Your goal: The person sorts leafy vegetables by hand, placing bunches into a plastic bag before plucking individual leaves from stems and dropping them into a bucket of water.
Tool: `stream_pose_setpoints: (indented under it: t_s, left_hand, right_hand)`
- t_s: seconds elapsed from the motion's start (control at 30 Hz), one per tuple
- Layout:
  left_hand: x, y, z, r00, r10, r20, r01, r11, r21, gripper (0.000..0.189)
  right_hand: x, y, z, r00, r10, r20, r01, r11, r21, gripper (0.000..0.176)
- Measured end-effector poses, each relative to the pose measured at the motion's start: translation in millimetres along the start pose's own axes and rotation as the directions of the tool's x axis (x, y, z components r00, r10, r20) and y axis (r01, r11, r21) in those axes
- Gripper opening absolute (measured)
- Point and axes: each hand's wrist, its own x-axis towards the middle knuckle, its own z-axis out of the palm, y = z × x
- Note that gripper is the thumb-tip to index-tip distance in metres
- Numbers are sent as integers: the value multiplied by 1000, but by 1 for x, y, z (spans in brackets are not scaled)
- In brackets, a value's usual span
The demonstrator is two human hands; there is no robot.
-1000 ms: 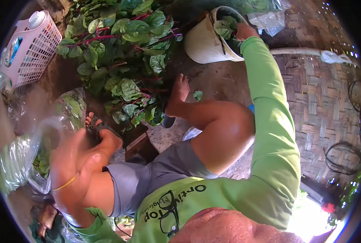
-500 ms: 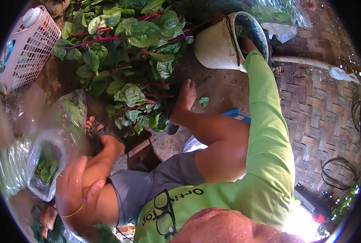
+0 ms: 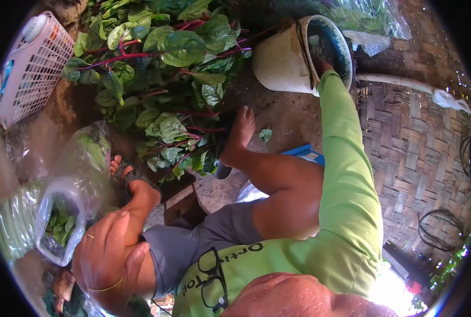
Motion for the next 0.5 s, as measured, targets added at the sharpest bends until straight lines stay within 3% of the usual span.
stream_pose_setpoints:
  t_s: [0.07, 0.17, 0.27, 0.33, 0.37, 0.5]
  left_hand:
    - [-1, 7, -2, 1000, -25, 9, 24, 999, 28, 53]
    - [-8, 12, 0, 999, -41, -2, 41, 998, 49, 54]
    - [-15, 15, 6, 1000, -23, -18, 23, 999, 26, 55]
    - [-21, 18, 8, 1000, -12, -26, 12, 1000, 4, 55]
    - [-24, 21, 8, 999, -11, -31, 11, 1000, -5, 55]
    - [-33, 28, 6, 998, 32, -59, -36, 997, -62, 56]
  right_hand:
    - [-6, -6, -13, 1000, 1, 31, 1, 997, -72, 40]
    - [-18, -36, -52, 997, -25, 80, 65, 833, -550, 50]
    - [-41, -60, -101, 972, 164, 169, -106, 945, -308, 51]
    - [-57, -59, -122, 994, 109, -14, -109, 957, -269, 45]
    - [-62, -62, -138, 993, 108, 38, -91, 946, -311, 44]
    - [-94, -67, -182, 993, 105, -55, -118, 938, -327, 45]
